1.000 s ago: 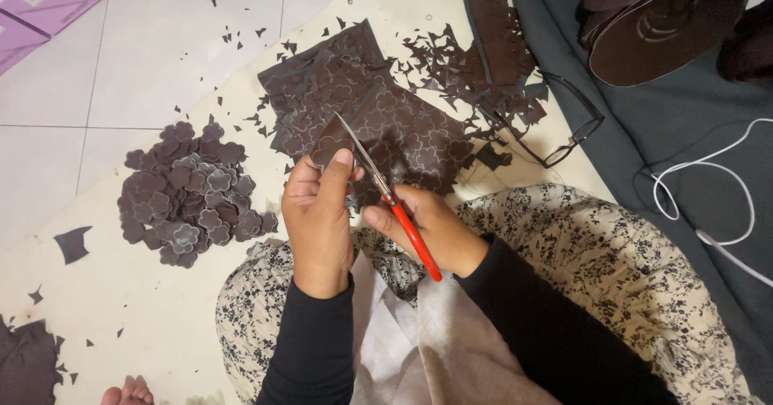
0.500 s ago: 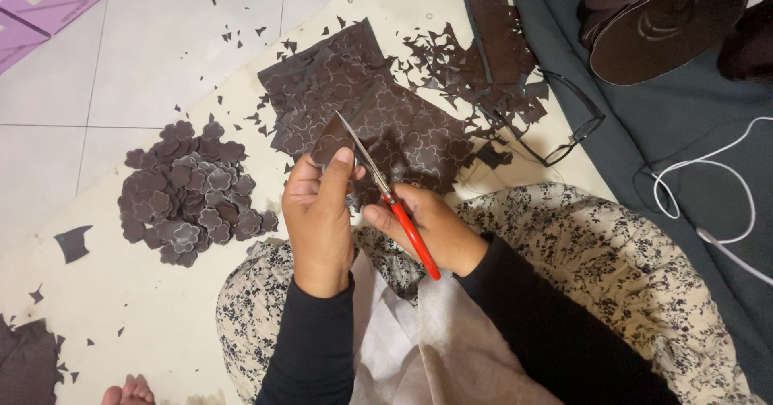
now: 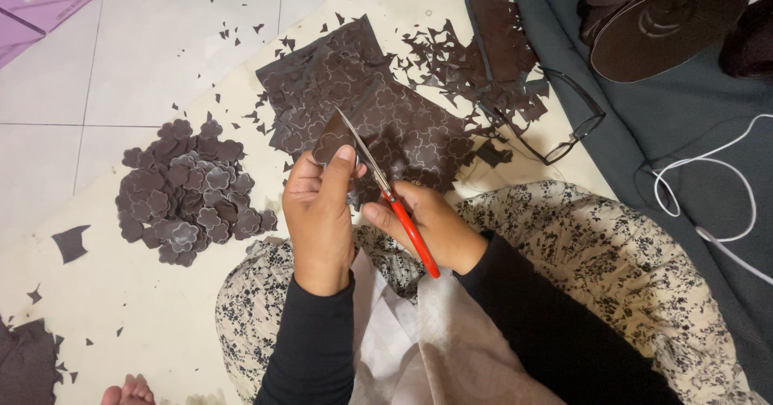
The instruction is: The person sits on the floor and uses red-handled scissors to cut flower-shaped pieces from a dark brown sheet with a printed pattern. They hold the sheet with the left hand and cut with the right, placing finished pieces into a growing pile on the left.
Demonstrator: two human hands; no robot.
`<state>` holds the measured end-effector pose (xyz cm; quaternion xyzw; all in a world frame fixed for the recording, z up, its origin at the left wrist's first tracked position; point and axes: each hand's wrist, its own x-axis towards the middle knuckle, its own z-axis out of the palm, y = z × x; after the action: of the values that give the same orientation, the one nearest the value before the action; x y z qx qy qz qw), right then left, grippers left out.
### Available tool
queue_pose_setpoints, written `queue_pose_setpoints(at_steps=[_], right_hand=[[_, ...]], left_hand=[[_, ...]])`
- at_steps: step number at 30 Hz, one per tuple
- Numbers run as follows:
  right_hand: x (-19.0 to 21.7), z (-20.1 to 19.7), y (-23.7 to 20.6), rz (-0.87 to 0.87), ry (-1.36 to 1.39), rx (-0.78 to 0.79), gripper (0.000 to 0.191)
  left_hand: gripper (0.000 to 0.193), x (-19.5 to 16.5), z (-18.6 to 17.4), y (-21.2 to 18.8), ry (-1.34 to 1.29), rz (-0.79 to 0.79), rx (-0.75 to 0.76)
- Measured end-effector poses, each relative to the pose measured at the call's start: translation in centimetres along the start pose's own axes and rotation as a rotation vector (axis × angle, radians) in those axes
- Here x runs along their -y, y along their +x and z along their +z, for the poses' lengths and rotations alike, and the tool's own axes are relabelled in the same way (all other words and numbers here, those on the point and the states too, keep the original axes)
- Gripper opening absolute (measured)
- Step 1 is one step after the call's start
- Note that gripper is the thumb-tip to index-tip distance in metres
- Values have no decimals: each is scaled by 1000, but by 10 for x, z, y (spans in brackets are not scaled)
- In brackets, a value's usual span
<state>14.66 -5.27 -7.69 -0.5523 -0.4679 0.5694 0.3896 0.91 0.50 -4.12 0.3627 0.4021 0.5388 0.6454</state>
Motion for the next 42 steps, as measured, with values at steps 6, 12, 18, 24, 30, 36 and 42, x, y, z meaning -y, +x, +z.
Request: queue_pose_setpoints(at_steps=[6,12,18,24,30,36,42], right_hand=[[-1,0,0,-68,-19,-8,42],[1,-1,-1,-26,-62,-2,46],[2,0,-2,-19,-28,6,48],[0,-4,-3,-34,-78,7,47],[1,-13,-3,-141,-93,34,47],[2,-14,-4,-60,-96,48,52],[4,-15,-6,-33,-177,32,60]], left_hand=[[10,0,-1,0,-1,17,9],[11,-1,-1,-1,20,2,-2],[8,0,-2,1,-27,5,-14],[7,1,-4,2,41,23,9],[6,-4,-7,1,108,-22,22],[7,-9,-8,1,127,-23,33],[8,-14,-6,-2,146,-16,28]])
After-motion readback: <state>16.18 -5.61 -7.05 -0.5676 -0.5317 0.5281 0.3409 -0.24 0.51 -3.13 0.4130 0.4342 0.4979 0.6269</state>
